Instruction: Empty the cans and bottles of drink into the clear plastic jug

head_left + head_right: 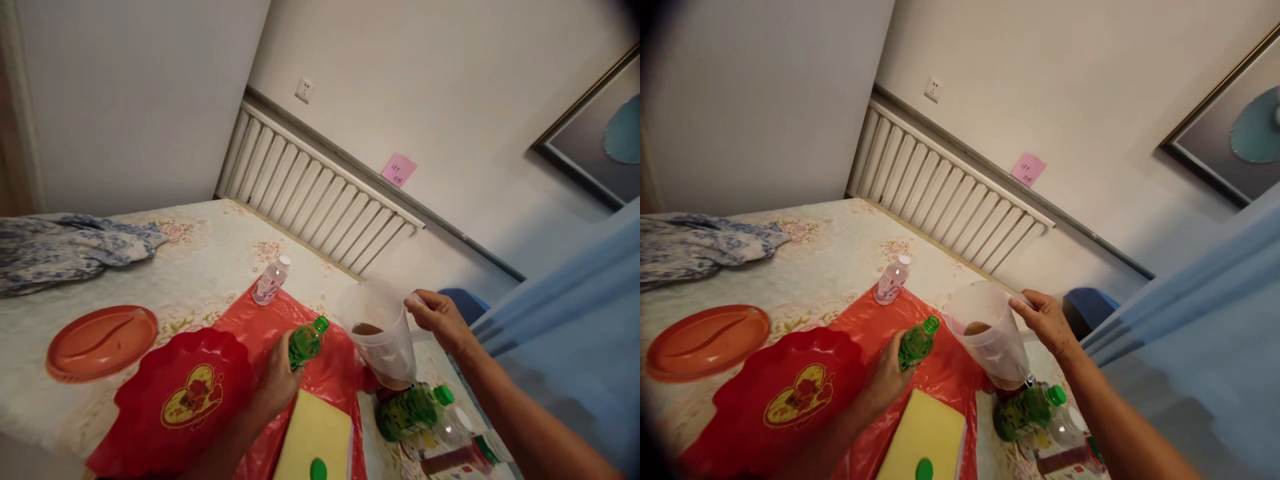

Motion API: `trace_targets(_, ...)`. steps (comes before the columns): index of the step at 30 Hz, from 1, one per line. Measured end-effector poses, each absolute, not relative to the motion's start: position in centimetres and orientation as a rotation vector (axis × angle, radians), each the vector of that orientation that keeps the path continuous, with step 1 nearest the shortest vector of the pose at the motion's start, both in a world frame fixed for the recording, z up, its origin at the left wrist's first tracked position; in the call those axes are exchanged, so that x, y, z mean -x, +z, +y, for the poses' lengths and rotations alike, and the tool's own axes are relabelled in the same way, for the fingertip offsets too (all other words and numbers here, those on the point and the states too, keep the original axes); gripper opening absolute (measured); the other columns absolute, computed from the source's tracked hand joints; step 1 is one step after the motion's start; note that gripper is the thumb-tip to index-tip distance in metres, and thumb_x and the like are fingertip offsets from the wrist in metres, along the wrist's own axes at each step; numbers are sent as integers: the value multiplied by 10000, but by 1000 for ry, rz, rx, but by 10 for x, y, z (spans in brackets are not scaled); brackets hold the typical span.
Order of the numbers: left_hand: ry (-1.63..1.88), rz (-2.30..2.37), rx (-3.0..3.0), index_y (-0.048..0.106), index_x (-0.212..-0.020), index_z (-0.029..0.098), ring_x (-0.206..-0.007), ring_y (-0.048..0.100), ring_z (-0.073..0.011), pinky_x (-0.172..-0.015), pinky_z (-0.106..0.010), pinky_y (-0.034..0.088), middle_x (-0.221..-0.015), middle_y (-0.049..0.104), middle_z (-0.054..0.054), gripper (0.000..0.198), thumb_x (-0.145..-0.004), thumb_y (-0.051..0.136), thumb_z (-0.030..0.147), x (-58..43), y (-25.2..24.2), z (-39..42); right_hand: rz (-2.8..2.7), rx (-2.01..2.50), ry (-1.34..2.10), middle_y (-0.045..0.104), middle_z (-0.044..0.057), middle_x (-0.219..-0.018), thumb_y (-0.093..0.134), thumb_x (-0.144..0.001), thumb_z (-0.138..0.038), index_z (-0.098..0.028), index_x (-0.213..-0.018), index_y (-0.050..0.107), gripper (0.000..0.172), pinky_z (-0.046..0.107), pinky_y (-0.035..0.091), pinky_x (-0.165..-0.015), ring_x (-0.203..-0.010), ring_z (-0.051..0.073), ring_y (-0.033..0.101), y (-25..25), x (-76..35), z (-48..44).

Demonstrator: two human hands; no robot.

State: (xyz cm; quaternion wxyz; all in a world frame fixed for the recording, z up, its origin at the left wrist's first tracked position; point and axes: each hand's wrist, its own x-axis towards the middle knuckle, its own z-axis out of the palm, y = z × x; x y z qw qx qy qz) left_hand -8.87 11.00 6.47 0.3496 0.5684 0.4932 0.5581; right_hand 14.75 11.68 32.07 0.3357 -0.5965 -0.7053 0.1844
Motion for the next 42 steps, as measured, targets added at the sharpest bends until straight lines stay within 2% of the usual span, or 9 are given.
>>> trace_targets(14,1475,1278,-1518,452,-1271,187,-1116,564,-236,-969,-406,462,-1196,594,-96,600,-695,581,77,84,52,113,-2041,1605,370,265,-70,-536,632,-759,-568,-208,-551,410,471,239,192,-472,-514,89,242,332,-131,115)
trace_targets(31,1471,1283,-1594,441,-1250,207,-1110,561,-249,-980,-441,457,-1186,593,-87,586,-697,571,64,84,53,113,-2126,1594,320,298,-53,-550,641,-754,-568,-196,-550,438,470,235,202,-475,-547,98,275,338,-125,119)
trace_targets(42,1446,1295,-1594,453,-1247,205,-1124,549,-257,-989,-454,444,-1173,591,-85,582,-695,564,56,84,51,115,-2198,1586,280,390,-44,-542,628,-782,-538,-185,-571,530,423,233,253,-466,-525,100,327,344,-120,119)
